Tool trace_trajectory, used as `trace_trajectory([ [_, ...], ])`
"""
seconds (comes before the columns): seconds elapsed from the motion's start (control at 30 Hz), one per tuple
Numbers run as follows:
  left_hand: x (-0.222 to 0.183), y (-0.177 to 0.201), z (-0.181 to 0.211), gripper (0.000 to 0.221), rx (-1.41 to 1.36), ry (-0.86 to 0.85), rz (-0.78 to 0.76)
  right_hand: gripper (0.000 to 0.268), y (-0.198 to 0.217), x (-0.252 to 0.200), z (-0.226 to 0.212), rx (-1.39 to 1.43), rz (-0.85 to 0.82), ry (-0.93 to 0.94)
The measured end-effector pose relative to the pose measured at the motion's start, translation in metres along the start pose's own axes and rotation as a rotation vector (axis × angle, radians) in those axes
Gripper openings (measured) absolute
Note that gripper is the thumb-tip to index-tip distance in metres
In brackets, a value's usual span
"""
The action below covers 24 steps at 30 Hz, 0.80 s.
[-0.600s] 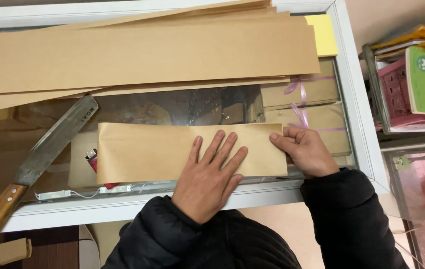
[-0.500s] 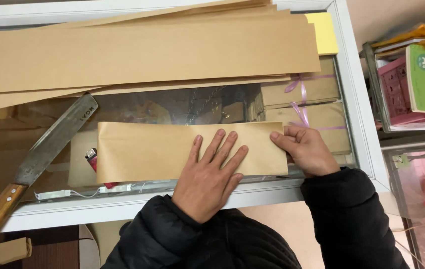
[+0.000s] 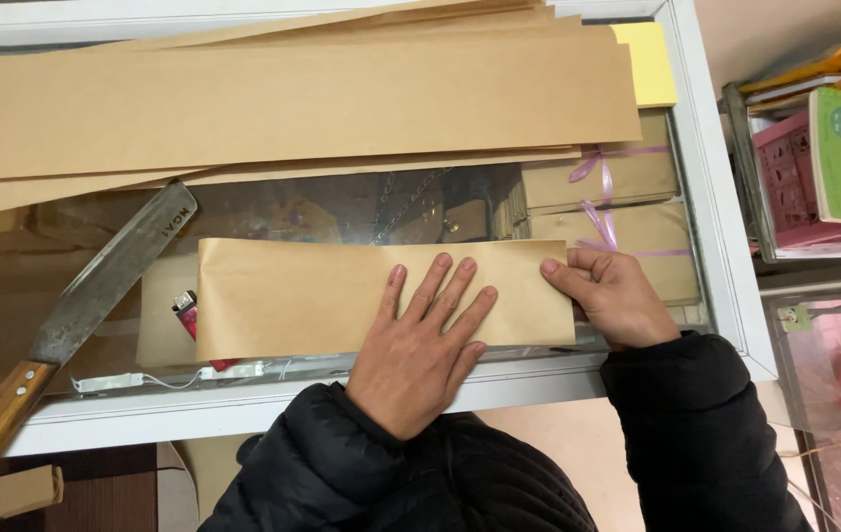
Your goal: Folding brown paper strips and cutting them into smaller pieces using a large knife
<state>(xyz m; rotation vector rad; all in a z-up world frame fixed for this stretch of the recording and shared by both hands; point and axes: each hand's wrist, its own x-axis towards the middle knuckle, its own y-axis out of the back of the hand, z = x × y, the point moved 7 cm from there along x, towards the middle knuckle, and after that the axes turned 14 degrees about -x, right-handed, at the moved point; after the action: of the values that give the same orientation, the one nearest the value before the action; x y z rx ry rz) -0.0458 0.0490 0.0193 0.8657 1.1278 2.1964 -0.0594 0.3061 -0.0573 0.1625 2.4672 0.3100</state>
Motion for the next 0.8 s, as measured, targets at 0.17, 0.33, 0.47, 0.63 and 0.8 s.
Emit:
trace_trajectory([
  [0.17, 0.0, 0.002, 0.0, 0.058, -0.007, -0.007, 0.004, 0.019, 0.002, 0.003, 0.003, -0.025, 0.008, 0.02],
  [0.33, -0.006, 0.015, -0.016, 0.073, 0.107, -0.007, -0.067, 0.032, 0.028, -0.008, -0.016, -0.21, 0.041, -0.007],
  [0.47, -0.031, 0.05, -0.049, 0.071, 0.224, 0.082, -0.013, 0.025, 0.09, -0.009, -0.006, -0.289, 0.114, -0.015],
  [0.63, -0.062, 0.067, -0.061, 0.066, 0.273, 0.131, 0.018, 0.021, 0.117, 0.002, 0.019, -0.086, 0.082, -0.066],
  [0.8, -0.081, 0.07, -0.078, 0.062, 0.253, 0.186, 0.045, 0.033, 0.119, -0.008, 0.009, -0.33, 0.161, -0.119],
])
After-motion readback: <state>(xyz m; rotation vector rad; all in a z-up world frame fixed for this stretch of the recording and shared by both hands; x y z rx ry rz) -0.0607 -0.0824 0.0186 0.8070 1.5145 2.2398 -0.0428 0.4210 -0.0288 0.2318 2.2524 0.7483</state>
